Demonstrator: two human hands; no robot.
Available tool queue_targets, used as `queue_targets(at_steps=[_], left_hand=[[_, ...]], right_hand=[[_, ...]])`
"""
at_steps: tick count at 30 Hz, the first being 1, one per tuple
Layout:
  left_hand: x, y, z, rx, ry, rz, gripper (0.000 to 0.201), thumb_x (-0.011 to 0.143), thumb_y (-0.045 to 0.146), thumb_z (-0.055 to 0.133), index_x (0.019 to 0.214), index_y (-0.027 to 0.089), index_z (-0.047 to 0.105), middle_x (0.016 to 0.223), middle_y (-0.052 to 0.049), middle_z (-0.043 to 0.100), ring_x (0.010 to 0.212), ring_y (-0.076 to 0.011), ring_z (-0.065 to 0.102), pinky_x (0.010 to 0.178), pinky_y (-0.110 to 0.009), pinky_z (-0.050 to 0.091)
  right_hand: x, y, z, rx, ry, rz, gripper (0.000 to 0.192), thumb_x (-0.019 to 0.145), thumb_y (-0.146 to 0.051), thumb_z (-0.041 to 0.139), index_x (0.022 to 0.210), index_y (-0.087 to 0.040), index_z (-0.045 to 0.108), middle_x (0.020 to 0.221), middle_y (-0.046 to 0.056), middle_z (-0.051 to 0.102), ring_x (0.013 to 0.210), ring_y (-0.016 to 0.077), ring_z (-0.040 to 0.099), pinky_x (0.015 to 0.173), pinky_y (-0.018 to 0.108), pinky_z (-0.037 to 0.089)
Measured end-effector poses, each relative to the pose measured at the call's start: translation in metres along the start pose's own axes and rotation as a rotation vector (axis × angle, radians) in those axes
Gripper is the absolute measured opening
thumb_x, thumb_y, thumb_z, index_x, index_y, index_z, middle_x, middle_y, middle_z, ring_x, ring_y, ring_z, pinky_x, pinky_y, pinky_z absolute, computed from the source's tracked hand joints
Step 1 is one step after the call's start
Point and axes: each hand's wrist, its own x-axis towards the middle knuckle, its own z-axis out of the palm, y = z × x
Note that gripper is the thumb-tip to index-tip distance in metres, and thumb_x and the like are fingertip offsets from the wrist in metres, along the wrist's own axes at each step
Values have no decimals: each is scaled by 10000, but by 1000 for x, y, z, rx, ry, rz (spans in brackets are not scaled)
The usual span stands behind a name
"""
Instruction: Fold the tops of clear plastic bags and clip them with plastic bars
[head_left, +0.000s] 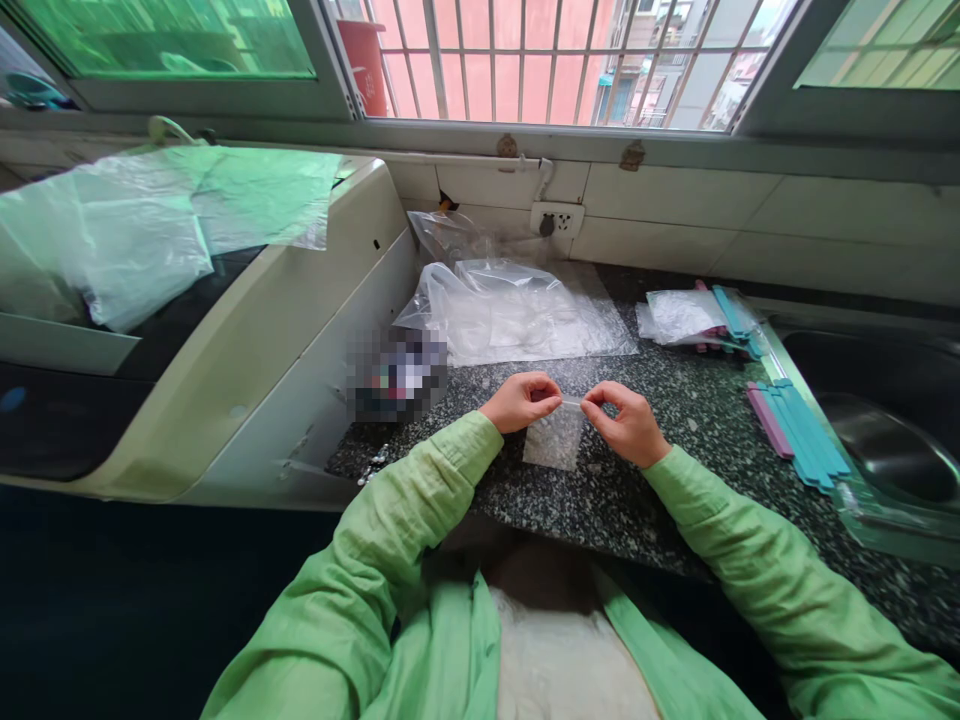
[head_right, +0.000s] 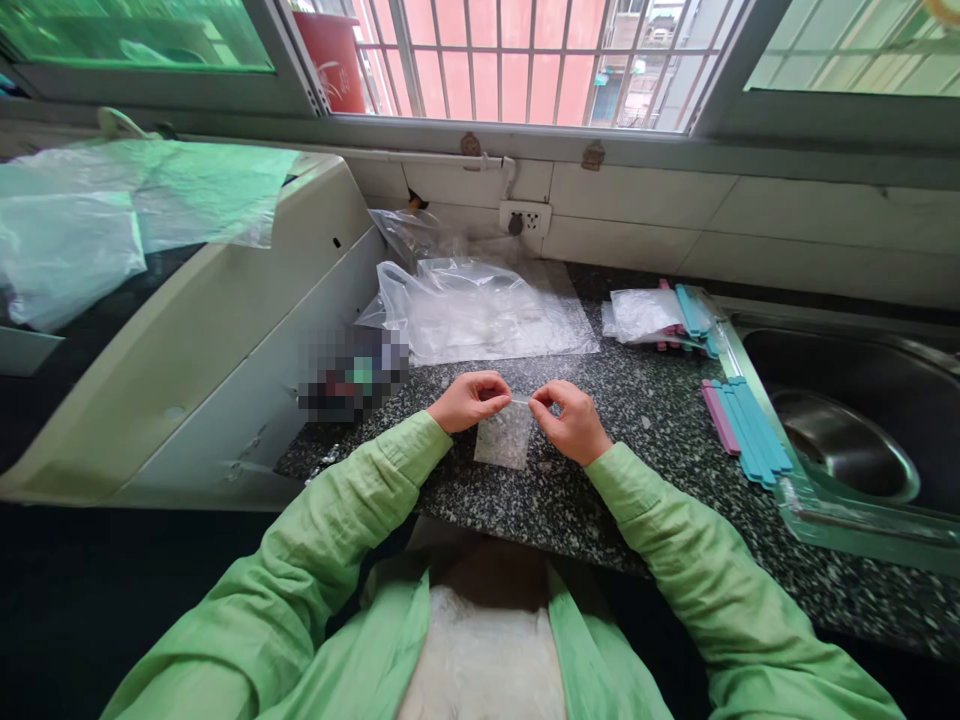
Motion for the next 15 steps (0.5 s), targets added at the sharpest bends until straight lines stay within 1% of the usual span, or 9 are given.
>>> queue_targets(at_steps=[4,10,15], left_hand=[[0,1,0,-13,22,-8,178,660,279,580,639,103,561,589,15,488,537,-53,411,512,-182,352],[1,-1,-2,-82,100,-25,211,647,312,587,647,106,544,577,23,463,530,-53,388,505,-185,332],[1,-1,-1,-122,100,-42,183,633,284,581,648,108,534,586,24,462,540,-54,398,521,-189,338]], right_hand=[[0,0,0,25,0,26,125,762,-247,514,658,-182,535,630,19,568,621,137,528,605,270,426],[0,1,1,72,-45,83,114,754,-245,517,671,-175,552,633,14,584,610,126,539,599,249,426],[0,1,2,54,-51,83,124,756,-241,508,655,-177,541,621,11,569,607,127,532,597,252,422]])
